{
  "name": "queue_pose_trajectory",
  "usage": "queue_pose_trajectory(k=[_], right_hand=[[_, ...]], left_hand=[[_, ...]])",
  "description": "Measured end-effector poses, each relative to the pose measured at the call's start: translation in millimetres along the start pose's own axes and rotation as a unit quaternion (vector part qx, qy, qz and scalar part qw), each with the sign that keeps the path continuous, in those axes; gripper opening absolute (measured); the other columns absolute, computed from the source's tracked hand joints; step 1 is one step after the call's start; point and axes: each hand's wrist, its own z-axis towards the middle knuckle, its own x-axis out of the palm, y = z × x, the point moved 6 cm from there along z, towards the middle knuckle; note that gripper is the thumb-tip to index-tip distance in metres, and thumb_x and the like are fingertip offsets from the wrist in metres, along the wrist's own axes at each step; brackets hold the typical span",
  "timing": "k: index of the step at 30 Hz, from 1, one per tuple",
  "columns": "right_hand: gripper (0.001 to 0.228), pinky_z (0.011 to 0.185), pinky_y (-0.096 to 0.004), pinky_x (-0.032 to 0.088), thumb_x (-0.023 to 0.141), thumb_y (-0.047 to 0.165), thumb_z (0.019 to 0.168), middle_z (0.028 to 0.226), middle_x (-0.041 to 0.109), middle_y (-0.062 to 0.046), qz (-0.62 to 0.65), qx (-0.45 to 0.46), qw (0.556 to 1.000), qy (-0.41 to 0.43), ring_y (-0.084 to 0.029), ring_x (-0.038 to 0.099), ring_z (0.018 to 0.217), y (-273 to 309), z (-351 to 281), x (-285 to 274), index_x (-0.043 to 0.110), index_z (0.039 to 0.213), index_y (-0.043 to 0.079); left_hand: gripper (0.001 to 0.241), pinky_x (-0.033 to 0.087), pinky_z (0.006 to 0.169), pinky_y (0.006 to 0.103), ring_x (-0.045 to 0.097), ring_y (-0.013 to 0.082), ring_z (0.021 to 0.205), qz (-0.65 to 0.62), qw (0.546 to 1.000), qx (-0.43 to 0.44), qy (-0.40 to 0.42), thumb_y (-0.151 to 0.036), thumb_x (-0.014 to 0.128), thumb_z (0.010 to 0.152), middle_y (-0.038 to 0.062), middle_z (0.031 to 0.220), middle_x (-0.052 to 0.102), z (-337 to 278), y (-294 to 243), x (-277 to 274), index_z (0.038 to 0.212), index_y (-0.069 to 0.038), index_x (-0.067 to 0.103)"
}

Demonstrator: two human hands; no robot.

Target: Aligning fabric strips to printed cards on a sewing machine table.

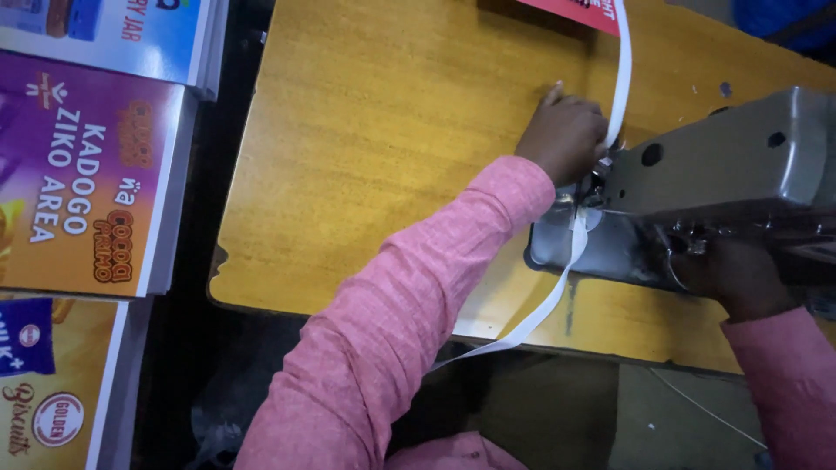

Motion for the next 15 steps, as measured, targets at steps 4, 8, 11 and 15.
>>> queue_pose_trajectory(k=[4, 8, 11, 15], right_hand=[[0.048, 0.102, -0.052, 0.056, 0.079, 0.027, 0.083, 0.128, 0.078, -0.020, -0.005, 0.014, 1.000, -0.011, -0.044, 0.074, 0.115, -5.0, -6.8, 3.2, 0.078, 0.128, 0.009], [0.030, 0.100, -0.041, 0.052, 0.078, 0.016, 0.096, 0.123, 0.077, -0.017, 0.028, 0.101, 0.994, 0.031, -0.034, 0.071, 0.113, -18.5, -18.0, -6.1, 0.074, 0.124, 0.008], [0.031, 0.086, -0.045, 0.051, 0.068, 0.014, 0.087, 0.108, 0.076, -0.016, 0.108, 0.255, 0.948, 0.160, -0.032, 0.067, 0.096, -22.7, -48.8, -26.7, 0.076, 0.116, 0.010], [0.029, 0.094, -0.045, 0.052, 0.080, 0.030, 0.089, 0.114, 0.082, -0.018, 0.103, 0.246, 0.952, 0.147, -0.035, 0.075, 0.102, -11.3, -80.0, -43.8, 0.078, 0.104, 0.005]], left_hand=[[0.021, 0.021, 0.129, 0.0603, 0.078, 0.0266, 0.093, -0.092, 0.995, -0.040, -0.024, -0.030, 0.075, 0.091, 0.001, 0.082, 0.084, -6.5, -3.5, -16.2, 0.073, -0.022, 0.082], [0.070, 0.037, 0.121, 0.0564, 0.064, 0.0315, 0.130, -0.013, 0.987, -0.097, -0.124, -0.058, 0.085, 0.085, 0.010, 0.136, 0.067, -8.6, 10.5, -20.1, 0.130, -0.011, 0.058], [0.060, 0.046, 0.111, 0.0497, 0.062, 0.0322, 0.127, 0.125, 0.975, -0.106, -0.149, -0.059, 0.081, 0.087, 0.010, 0.133, 0.064, -10.5, 9.7, -12.3, 0.125, -0.015, 0.066], [0.017, 0.049, 0.084, 0.0521, 0.066, 0.0363, 0.096, 0.137, 0.963, -0.037, -0.230, -0.029, 0.069, 0.077, 0.008, 0.101, 0.069, -44.2, -0.6, 20.1, 0.087, -0.020, 0.081]])
